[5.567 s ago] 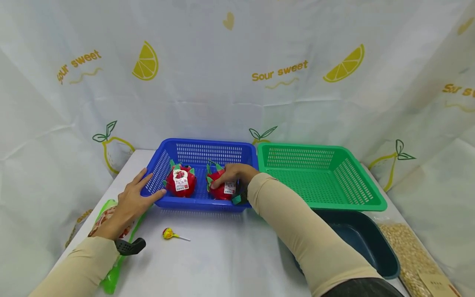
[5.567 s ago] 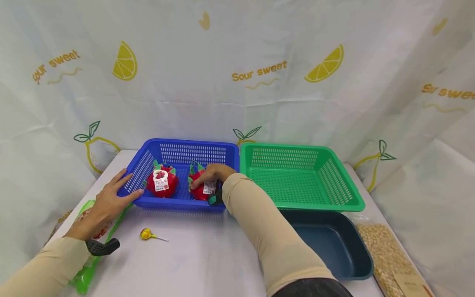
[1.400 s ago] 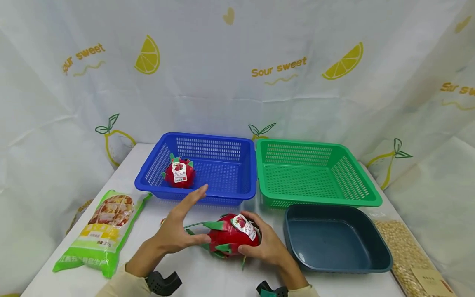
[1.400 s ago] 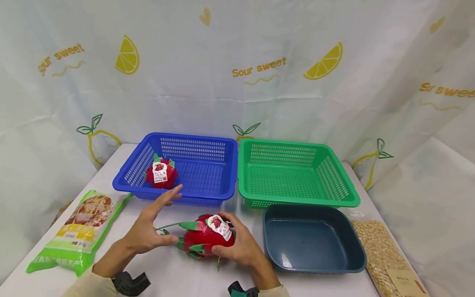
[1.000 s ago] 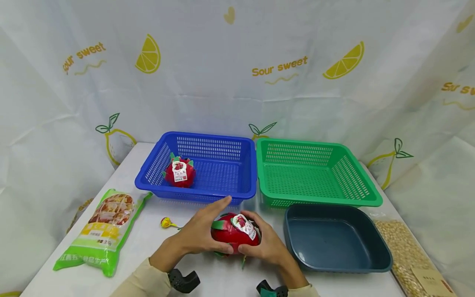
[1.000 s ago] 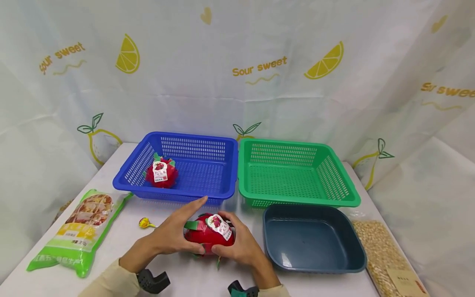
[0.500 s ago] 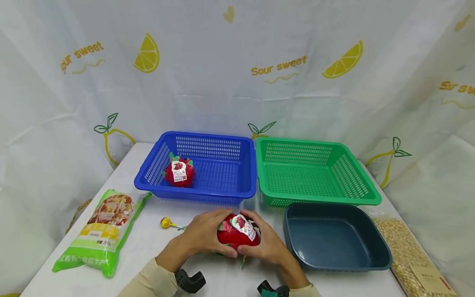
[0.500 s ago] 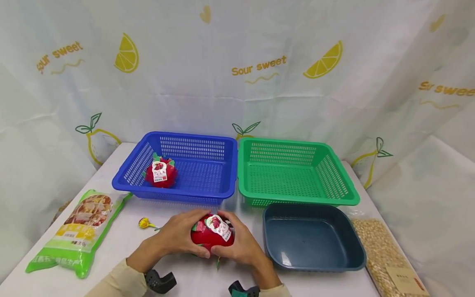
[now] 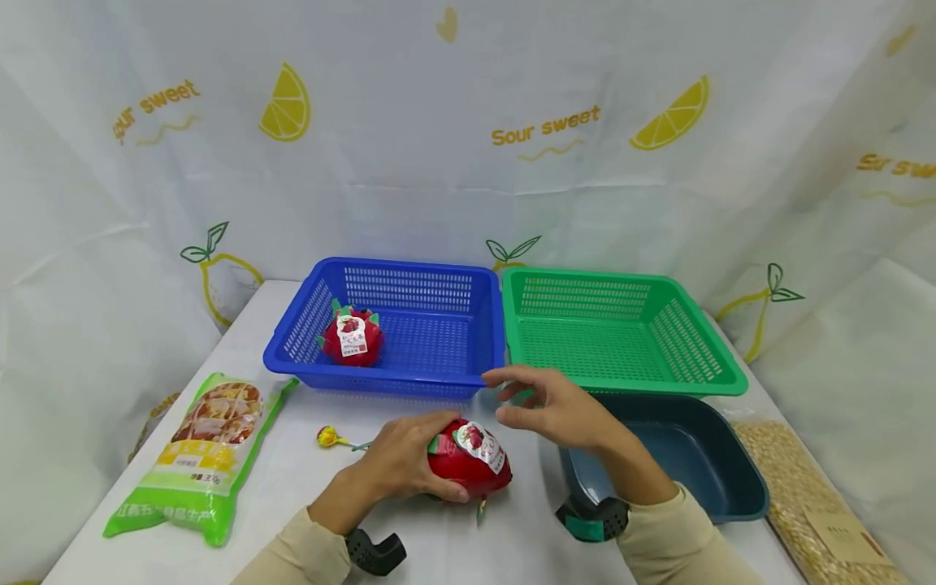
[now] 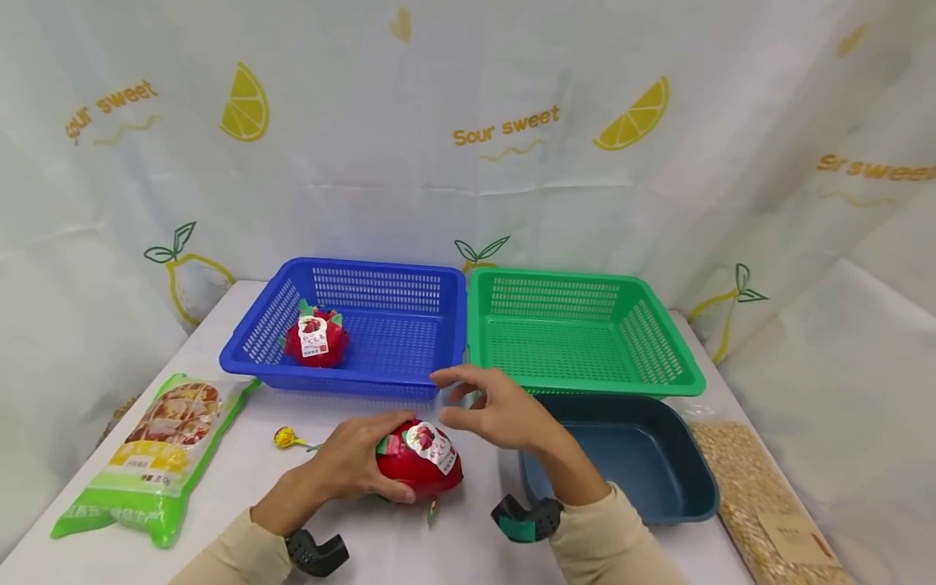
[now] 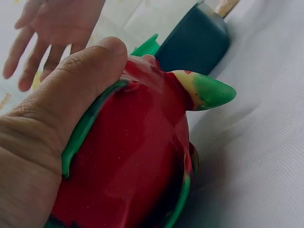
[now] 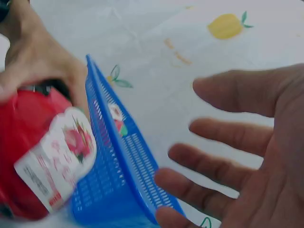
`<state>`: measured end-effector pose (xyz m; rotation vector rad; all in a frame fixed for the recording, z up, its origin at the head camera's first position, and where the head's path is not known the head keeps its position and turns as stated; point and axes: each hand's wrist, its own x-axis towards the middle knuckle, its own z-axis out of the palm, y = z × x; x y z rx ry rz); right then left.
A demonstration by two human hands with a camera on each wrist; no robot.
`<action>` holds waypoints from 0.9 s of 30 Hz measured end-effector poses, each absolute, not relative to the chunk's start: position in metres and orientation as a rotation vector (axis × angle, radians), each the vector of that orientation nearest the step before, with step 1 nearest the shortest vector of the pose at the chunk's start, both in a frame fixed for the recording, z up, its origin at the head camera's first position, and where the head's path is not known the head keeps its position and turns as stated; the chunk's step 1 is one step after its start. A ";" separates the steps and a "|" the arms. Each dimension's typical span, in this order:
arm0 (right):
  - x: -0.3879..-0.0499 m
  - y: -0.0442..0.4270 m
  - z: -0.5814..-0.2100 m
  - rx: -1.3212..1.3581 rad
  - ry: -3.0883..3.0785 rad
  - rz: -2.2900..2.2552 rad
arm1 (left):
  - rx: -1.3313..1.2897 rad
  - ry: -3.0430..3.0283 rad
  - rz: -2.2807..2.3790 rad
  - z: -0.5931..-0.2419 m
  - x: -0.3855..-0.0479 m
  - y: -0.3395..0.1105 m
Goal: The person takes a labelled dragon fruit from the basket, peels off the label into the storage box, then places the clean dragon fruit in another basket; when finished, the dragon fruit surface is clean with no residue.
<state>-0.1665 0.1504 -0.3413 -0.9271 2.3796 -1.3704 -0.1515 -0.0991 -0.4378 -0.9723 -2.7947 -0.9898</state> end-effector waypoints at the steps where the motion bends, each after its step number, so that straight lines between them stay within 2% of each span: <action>1: -0.173 0.150 -0.339 -0.927 2.314 -1.348 | -0.969 -2.799 -0.991 -0.438 -0.152 -0.100; 11: -0.212 0.135 -0.351 -1.125 2.092 -0.963 | -0.998 -2.798 -1.009 -0.437 -0.150 -0.101; 27: -0.222 0.122 -0.366 -1.263 2.062 -0.997 | -1.000 -2.826 -0.941 -0.436 -0.151 -0.100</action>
